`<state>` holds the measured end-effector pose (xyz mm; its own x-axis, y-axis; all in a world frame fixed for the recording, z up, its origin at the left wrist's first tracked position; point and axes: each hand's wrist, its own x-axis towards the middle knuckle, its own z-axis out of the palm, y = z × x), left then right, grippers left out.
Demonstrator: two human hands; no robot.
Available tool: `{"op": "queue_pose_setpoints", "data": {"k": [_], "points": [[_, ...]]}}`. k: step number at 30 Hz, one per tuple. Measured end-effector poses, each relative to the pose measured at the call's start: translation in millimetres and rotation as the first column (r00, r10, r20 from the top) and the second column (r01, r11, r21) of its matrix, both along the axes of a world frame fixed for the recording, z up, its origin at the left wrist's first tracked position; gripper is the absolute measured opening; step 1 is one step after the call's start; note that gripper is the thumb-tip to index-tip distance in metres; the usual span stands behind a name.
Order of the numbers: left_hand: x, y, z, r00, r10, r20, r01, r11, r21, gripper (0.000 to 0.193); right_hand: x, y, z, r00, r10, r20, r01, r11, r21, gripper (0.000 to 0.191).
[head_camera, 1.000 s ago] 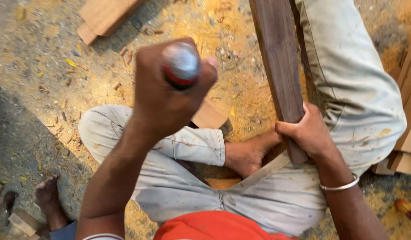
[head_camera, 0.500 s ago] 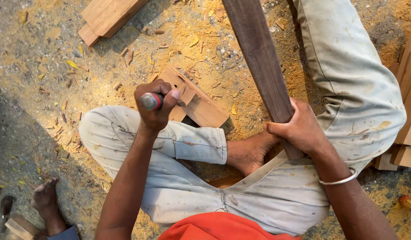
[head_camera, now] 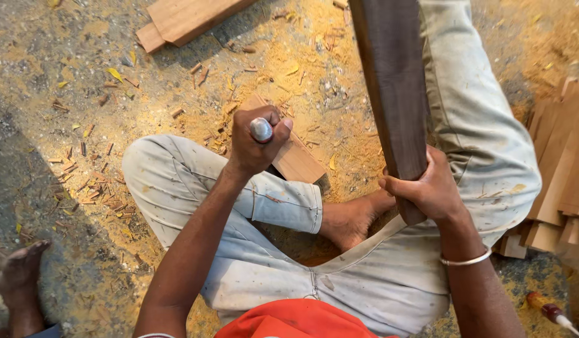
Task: The person sits on the ground and repeatedly strikes a chisel with a wooden mallet to sharpen or shape the blade. The person holds the chisel in one hand and the mallet in the other, striking the chisel's back edge against a small wooden block placed on the ground.
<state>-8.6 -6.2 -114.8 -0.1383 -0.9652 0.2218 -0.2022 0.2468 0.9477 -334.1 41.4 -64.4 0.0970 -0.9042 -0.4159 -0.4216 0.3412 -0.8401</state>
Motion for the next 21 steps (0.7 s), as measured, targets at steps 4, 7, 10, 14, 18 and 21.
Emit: {"op": "queue_pose_setpoints", "data": {"k": [4,7,10,14,18,21], "points": [[-0.6,0.2,1.2,1.000,0.020,0.010,-0.019,0.999,-0.036,0.038,17.6,-2.1,42.1,0.889,-0.073,0.451,0.170,0.969,-0.180,0.041],[1.3,0.8,2.7,0.999,0.021,-0.027,-0.023,0.998,-0.063,0.038,40.3,-2.1,63.8,0.870,-0.076,0.487,0.257,0.913,-0.316,0.035],[4.4,4.6,2.2,0.999,0.020,-0.030,-0.020,0.999,-0.026,0.037,51.6,-13.6,75.2,0.913,0.070,-0.403,-0.310,0.762,-0.569,0.047],[1.9,8.2,-1.6,0.984,0.135,-0.116,-0.170,0.901,-0.399,0.035,46.0,-14.3,82.7,0.673,0.331,-0.662,-0.532,0.838,-0.123,0.046],[-24.0,-10.6,1.6,0.947,0.297,-0.123,-0.316,0.927,-0.202,0.039,49.7,4.4,71.0,0.895,0.216,-0.391,-0.360,0.867,-0.345,0.044],[-40.9,-46.9,15.2,0.907,0.390,-0.160,-0.422,0.858,-0.293,0.043,58.1,9.7,51.4,0.971,0.116,-0.209,-0.187,0.914,-0.360,0.042]]}}
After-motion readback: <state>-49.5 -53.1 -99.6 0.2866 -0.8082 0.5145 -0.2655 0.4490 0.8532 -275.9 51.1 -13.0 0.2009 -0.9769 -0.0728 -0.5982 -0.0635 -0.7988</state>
